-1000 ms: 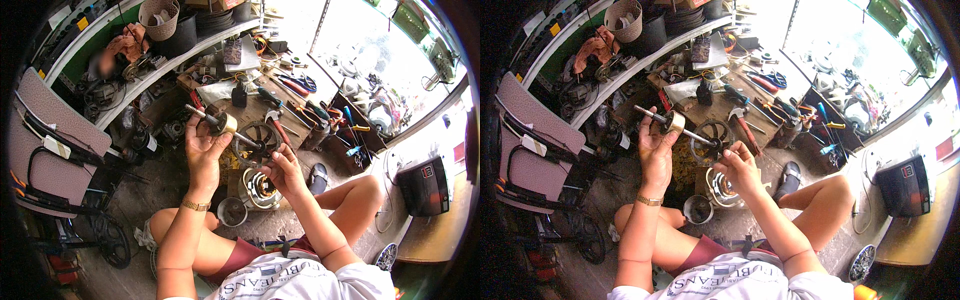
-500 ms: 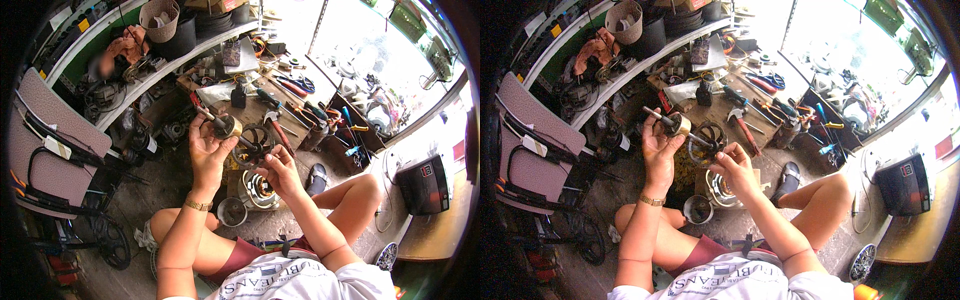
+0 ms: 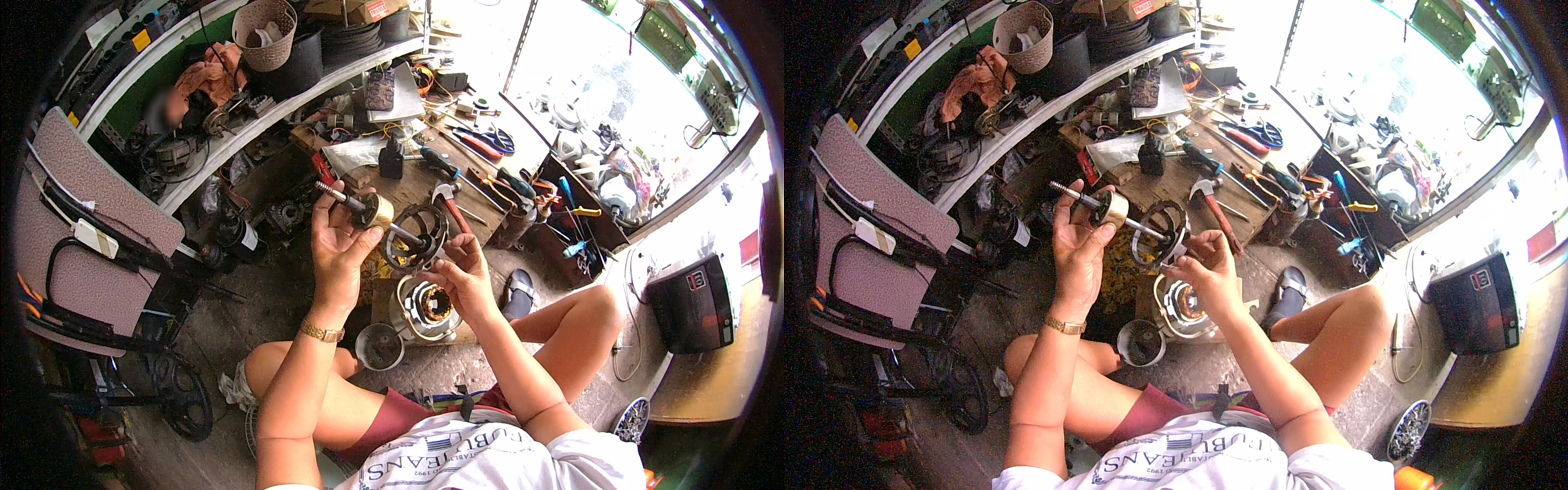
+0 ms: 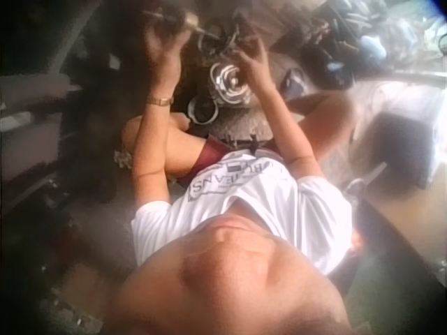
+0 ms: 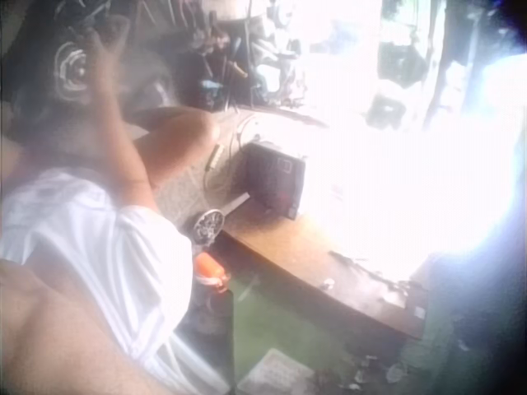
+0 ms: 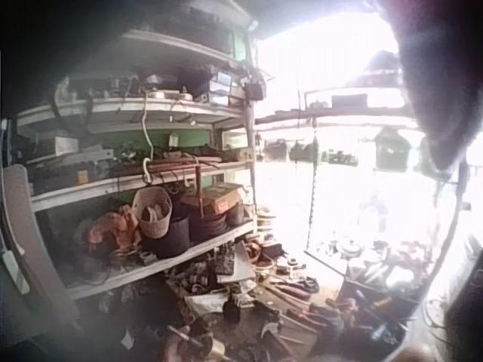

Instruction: The person disassembles and repairs an electric motor by hand while sitting on the floor, using a hammer to tap components into place and a screwdriver to work on internal parts.

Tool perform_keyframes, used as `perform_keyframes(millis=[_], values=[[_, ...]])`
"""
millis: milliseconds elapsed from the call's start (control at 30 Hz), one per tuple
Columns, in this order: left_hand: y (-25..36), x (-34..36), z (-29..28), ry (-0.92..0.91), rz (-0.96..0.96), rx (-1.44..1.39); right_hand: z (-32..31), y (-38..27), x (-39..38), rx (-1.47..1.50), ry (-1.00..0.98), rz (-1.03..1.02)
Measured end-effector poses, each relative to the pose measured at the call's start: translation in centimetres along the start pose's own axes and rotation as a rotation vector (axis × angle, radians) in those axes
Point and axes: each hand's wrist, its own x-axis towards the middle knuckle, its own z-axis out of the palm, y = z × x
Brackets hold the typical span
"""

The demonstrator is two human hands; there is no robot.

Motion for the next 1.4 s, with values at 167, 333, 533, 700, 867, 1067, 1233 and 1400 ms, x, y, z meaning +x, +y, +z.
perform_keyframes(millis=[167,333,533,700,867,1067,1233,1400], values=[[0.3,0.1,-0.4,0.005,-0.059,-0.13,-1.2,0.4,0.2,0.167,-0.038,0.097],[0.5,0.0,-0.5,-0.132,-0.077,-0.15,-1.8,0.6,0.0,0.412,-0.061,0.259],[-0.1,0.2,-0.2,-0.077,-0.032,0.06,-2.6,1.4,-0.1,0.398,-0.086,0.216],[0.4,0.4,0.4,-0.211,-0.05,0.003,-2.3,0.8,-0.2,0.429,-0.146,0.238],[0.1,0.3,0.3,-0.256,-0.022,0.113,-2.1,0.9,-0.4,0.377,-0.189,0.28],[0.8,0.0,1.2,-0.427,-0.076,-0.008,-3.2,1.9,-1.0,0.539,-0.211,0.393],[1.2,0.0,1.9,-0.507,-0.056,0.047,-2.3,2.0,-1.5,0.623,-0.187,0.457],[1.1,0.0,2.6,-0.536,0.013,0.295,-1.2,1.0,-2.0,0.592,-0.19,0.39]])
